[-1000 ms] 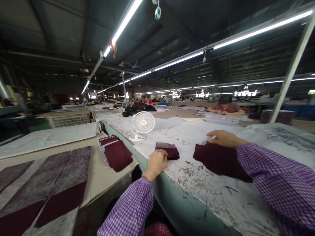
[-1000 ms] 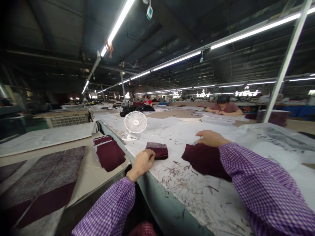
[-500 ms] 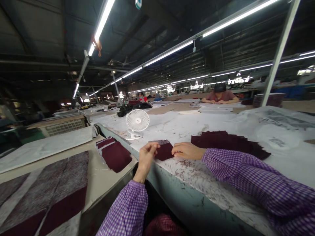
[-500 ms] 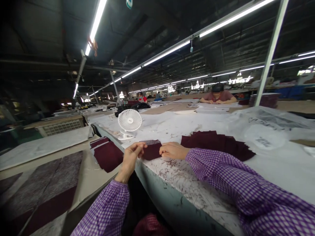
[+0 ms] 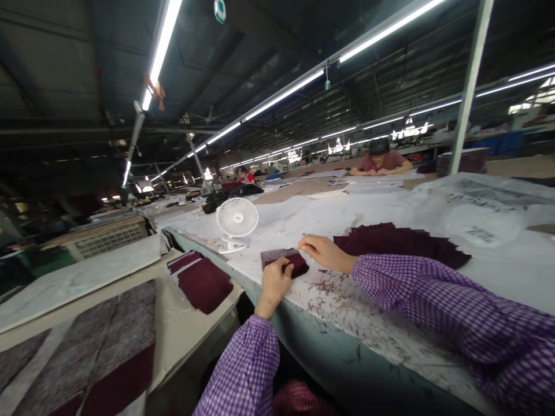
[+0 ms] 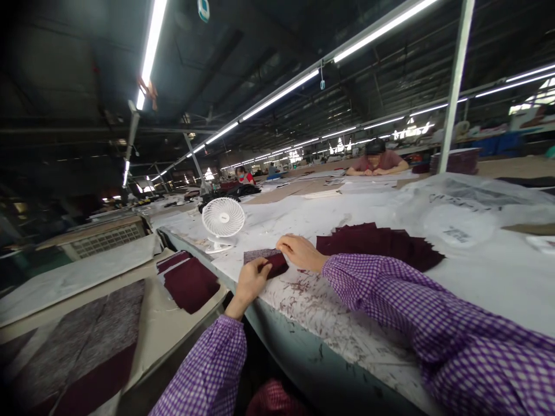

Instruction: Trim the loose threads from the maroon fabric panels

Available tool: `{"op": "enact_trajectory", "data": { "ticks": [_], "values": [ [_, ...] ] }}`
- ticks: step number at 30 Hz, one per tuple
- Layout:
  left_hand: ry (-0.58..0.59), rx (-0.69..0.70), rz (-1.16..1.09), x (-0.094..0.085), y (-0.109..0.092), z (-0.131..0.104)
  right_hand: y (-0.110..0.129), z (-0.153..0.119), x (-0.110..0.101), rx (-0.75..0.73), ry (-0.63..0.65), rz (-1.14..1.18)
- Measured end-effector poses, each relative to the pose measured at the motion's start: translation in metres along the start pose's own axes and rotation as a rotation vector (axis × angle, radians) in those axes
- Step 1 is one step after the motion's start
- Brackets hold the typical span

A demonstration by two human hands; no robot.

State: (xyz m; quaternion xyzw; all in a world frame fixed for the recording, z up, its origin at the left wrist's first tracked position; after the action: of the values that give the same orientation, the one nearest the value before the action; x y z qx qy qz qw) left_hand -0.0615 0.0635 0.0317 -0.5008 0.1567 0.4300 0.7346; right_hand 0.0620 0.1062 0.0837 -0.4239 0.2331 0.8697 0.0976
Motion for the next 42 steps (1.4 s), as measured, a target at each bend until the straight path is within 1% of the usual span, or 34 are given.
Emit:
{"op": "enact_trajectory", "data": {
  "ticks": [1, 2, 3, 5, 6, 7, 10, 12, 14, 16, 18, 19, 20, 22, 23, 25, 27, 28, 30, 31, 32, 34, 35, 36, 38, 39, 40, 41, 42],
  "values": [
    [-0.014, -0.031, -0.051, -0.001, 0.005, 0.001, -0.004, 0.001, -0.003, 0.041, -0.043, 0.017],
    [-0.023, -0.049, -0.093, -0.003, 0.009, 0.002, -0.006, 0.001, -0.003, 0.055, -0.050, 0.018],
    [-0.029, -0.058, -0.123, -0.004, 0.011, 0.003, -0.005, 0.001, 0.000, 0.040, -0.030, 0.010],
    [-0.027, -0.065, -0.160, -0.007, 0.013, 0.003, 0.000, -0.002, 0.009, -0.037, 0.028, -0.014],
    [-0.019, -0.070, -0.185, -0.008, 0.014, 0.002, 0.003, -0.003, 0.012, -0.072, 0.035, -0.023],
    [-0.007, -0.074, -0.215, -0.008, 0.014, 0.002, 0.006, -0.005, 0.013, -0.092, 0.019, -0.024],
    [0.030, -0.089, -0.311, -0.007, 0.013, -0.001, 0.008, -0.007, 0.004, -0.086, -0.109, 0.012],
    [0.022, -0.108, -0.373, -0.006, 0.013, -0.003, 0.011, -0.006, 0.000, -0.107, -0.157, 0.041],
    [-0.017, -0.139, -0.439, -0.004, 0.015, -0.003, 0.015, -0.006, 0.005, -0.174, -0.121, 0.038],
    [-0.080, -0.190, -0.516, -0.006, 0.022, -0.002, 0.015, -0.006, 0.021, -0.239, -0.007, -0.010],
    [-0.170, -0.264, -0.605, -0.015, 0.038, 0.001, 0.009, -0.006, 0.040, -0.258, 0.116, -0.094],
    [-0.235, -0.319, -0.666, -0.023, 0.049, 0.002, 0.004, -0.007, 0.048, -0.255, 0.164, -0.135],
    [-0.298, -0.372, -0.720, -0.032, 0.062, 0.003, 0.001, -0.007, 0.055, -0.253, 0.200, -0.163],
    [-0.468, -0.529, -0.902, -0.050, 0.092, 0.001, -0.002, -0.008, 0.064, -0.262, 0.249, -0.174],
    [-0.513, -0.572, -0.939, -0.058, 0.103, 0.001, -0.001, -0.008, 0.066, -0.272, 0.262, -0.163],
    [-0.551, -0.629, -1.003, -0.066, 0.118, 0.000, 0.000, -0.007, 0.067, -0.274, 0.268, -0.140],
    [-0.563, -0.644, -1.044, -0.068, 0.124, -0.002, 0.000, -0.005, 0.067, -0.250, 0.277, -0.126],
    [-0.564, -0.623, -1.065, -0.068, 0.122, -0.004, -0.001, -0.005, 0.067, -0.232, 0.287, -0.116],
    [-0.522, -0.512, -1.079, -0.067, 0.111, -0.004, -0.003, -0.003, 0.064, -0.179, 0.292, -0.091],
    [-0.475, -0.433, -1.051, -0.068, 0.101, -0.004, -0.002, -0.001, 0.058, -0.148, 0.259, -0.079],
    [-0.411, -0.345, -0.993, -0.068, 0.088, -0.003, 0.000, 0.001, 0.049, -0.125, 0.198, -0.066],
    [-0.255, -0.182, -0.790, -0.066, 0.059, -0.001, 0.014, 0.004, 0.026, -0.138, 0.038, -0.037],
    [-0.177, -0.112, -0.668, -0.064, 0.044, 0.000, 0.025, 0.004, 0.016, -0.182, -0.021, -0.018],
    [-0.101, -0.049, -0.548, -0.062, 0.030, 0.000, 0.038, 0.005, 0.009, -0.240, -0.042, 0.005],
    [0.010, 0.049, -0.337, -0.056, 0.006, -0.002, 0.059, 0.008, 0.007, -0.329, 0.021, 0.043],
    [0.003, 0.084, -0.252, -0.057, -0.003, -0.005, 0.064, 0.011, 0.010, -0.340, 0.067, 0.048],
    [-0.076, 0.114, -0.178, -0.063, -0.011, -0.009, 0.066, 0.014, 0.013, -0.328, 0.100, 0.041],
    [-0.220, 0.145, -0.111, -0.073, -0.018, -0.016, 0.064, 0.018, 0.016, -0.306, 0.114, 0.023],
    [-0.392, 0.186, -0.050, -0.085, -0.025, -0.028, 0.062, 0.021, 0.018, -0.282, 0.111, 0.001]
  ]
}}
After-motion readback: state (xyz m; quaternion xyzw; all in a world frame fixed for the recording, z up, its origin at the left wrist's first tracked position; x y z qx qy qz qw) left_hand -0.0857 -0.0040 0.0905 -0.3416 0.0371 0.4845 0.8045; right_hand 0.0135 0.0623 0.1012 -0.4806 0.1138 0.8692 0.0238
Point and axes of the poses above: each hand's wrist, its own z-axis towards the middle knuckle, its own x-axis out of the palm, y = z × x, the point moved 8 cm from there along z, towards the middle knuckle, and after that the axes turned 1 degree about x, right-handed, at the moved point
